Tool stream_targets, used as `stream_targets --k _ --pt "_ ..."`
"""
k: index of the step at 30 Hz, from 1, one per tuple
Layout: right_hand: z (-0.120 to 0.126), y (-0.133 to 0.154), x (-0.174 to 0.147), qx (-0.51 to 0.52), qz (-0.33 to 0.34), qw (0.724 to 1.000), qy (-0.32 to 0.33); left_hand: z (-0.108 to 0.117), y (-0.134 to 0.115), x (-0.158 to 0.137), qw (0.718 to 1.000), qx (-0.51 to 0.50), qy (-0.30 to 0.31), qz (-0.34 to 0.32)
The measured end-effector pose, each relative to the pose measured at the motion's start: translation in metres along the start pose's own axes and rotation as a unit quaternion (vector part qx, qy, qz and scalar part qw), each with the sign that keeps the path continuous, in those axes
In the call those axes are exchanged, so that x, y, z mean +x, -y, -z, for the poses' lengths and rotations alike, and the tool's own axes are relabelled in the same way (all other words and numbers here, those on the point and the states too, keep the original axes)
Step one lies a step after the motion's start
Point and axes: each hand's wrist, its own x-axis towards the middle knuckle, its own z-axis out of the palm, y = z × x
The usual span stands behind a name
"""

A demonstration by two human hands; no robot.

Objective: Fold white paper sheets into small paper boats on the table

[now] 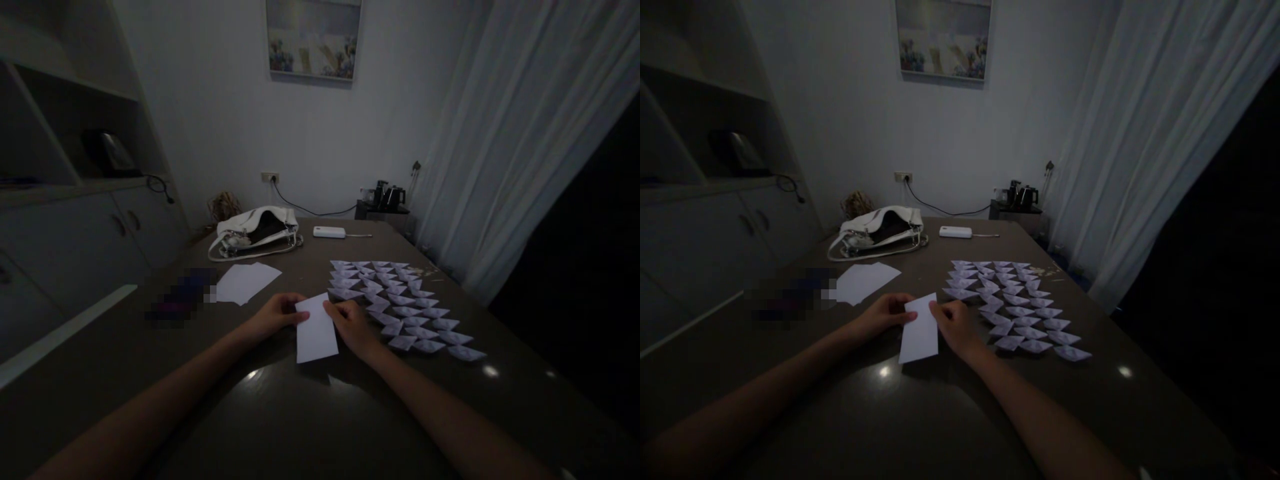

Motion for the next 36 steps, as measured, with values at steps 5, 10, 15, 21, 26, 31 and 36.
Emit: stream_targets --k 5,10,15,21,26,31,36 --pt "0.0002 -0.0003 0.0017 -0.007 0.002 1.0 -0.002 0.0003 0.0011 -0.0003 1.0 0.011 -0.001 0.002" --pt "0.0019 -0.0016 0.0029 -0.022 0.01 1.0 0.0 -0.0008 -0.0002 -0.001 1.0 0.012 0.008 0.002" --pt "0.003 -0.0008 0.002 -0.019 0.014 1.0 0.012 -0.0022 -0.002 -0.0019 1.0 0.019 0.013 0.0" --pt "0.0016 0.0017 0.0012 -0.016 0.005 1.0 0.003 -0.0008 -0.0009 -0.0012 1.0 0.023 0.009 0.001" --pt "0.0013 0.0017 0.0016 -0.021 0.008 1.0 -0.01 0.0004 0.0 -0.0011 0.999 0.024 0.031 0.002" --pt "0.0039 0.0013 0.0021 -0.035 0.017 0.999 0.001 -0.0011 -0.0006 -0.0019 0.999 0.03 0.031 0.004" --pt "0.0042 0.0022 0.0017 -0.032 0.006 0.999 0.001 -0.001 -0.0003 -0.001 0.999 0.019 0.043 0.006"
